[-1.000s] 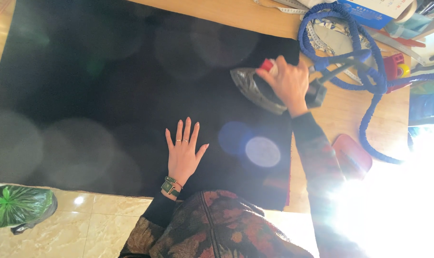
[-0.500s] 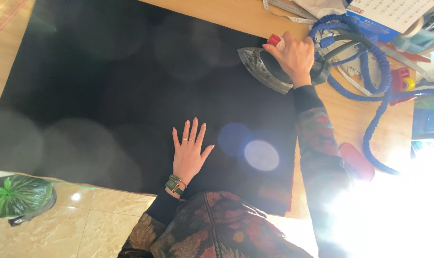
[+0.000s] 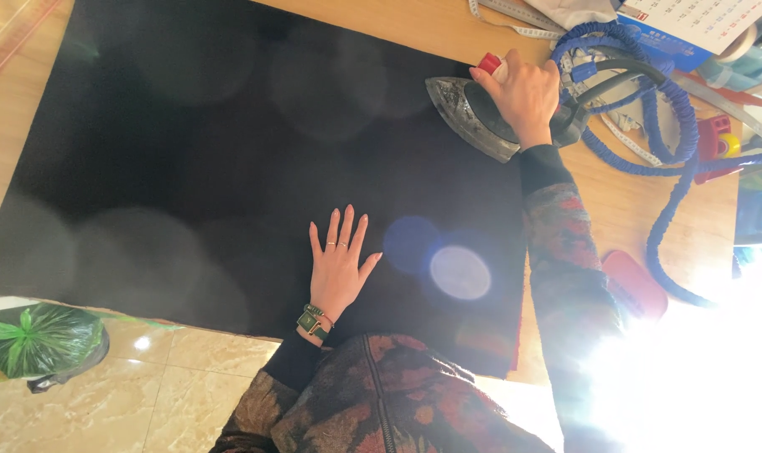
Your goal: Ironing a large piece of black fabric using a steam iron on a wooden workbench
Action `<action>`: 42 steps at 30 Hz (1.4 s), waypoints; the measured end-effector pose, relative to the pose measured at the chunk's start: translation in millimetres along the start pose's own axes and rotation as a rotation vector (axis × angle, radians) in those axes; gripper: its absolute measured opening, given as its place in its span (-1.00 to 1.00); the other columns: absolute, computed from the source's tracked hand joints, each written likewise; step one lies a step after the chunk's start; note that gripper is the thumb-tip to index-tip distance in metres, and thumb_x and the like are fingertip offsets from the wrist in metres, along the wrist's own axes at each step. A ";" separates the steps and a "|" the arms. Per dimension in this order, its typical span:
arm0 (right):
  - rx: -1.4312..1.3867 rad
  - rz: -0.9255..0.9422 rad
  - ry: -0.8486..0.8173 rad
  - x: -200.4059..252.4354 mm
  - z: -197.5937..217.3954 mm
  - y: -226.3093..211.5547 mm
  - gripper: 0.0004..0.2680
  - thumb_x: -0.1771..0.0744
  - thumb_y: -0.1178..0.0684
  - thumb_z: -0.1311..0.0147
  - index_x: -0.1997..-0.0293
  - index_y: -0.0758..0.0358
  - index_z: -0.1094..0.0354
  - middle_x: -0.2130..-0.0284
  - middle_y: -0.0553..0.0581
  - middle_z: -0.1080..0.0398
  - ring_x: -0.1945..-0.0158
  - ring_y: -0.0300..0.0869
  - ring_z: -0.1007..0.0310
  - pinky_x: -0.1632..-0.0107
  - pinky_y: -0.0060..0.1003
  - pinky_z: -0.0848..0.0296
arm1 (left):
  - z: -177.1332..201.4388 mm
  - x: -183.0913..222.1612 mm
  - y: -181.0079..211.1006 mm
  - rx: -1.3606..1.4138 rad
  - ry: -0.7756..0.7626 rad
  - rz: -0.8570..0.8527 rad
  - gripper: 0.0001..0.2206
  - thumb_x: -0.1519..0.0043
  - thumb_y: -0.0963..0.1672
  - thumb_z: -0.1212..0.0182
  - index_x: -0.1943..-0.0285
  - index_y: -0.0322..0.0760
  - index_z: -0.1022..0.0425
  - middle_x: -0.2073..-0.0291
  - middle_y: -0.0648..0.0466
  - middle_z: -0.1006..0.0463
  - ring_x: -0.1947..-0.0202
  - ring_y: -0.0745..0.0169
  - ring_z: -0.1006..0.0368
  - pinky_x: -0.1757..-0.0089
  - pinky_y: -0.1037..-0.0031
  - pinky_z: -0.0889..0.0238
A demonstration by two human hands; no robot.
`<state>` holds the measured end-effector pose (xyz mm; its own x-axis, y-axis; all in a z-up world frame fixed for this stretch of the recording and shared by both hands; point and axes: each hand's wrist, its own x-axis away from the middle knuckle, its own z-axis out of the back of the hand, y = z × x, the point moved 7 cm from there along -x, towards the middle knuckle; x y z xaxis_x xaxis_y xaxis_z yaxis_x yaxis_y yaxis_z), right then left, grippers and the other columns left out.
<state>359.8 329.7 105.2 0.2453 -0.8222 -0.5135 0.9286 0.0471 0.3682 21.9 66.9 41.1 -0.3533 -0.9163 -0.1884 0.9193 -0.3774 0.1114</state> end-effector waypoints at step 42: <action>-0.217 0.080 -0.077 106.0 141.0 -43.8 -0.49 -0.29 -0.66 -0.04 0.43 0.02 -0.26 0.81 -0.02 -0.30 0.68 -0.17 -0.38 0.28 -0.31 -0.30 | -15.3 1.8 0.5 -0.041 -0.106 0.027 -0.35 -0.39 0.22 0.33 -0.62 0.02 0.03 -0.59 -0.02 0.04 -0.58 -0.01 0.19 -0.37 -0.24 0.34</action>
<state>305.8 160.5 144.0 0.3063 -0.8516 -0.4254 0.9471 0.2276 0.2262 24.4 67.1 25.9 -0.3426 -0.9359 -0.0814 0.9343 -0.3485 0.0747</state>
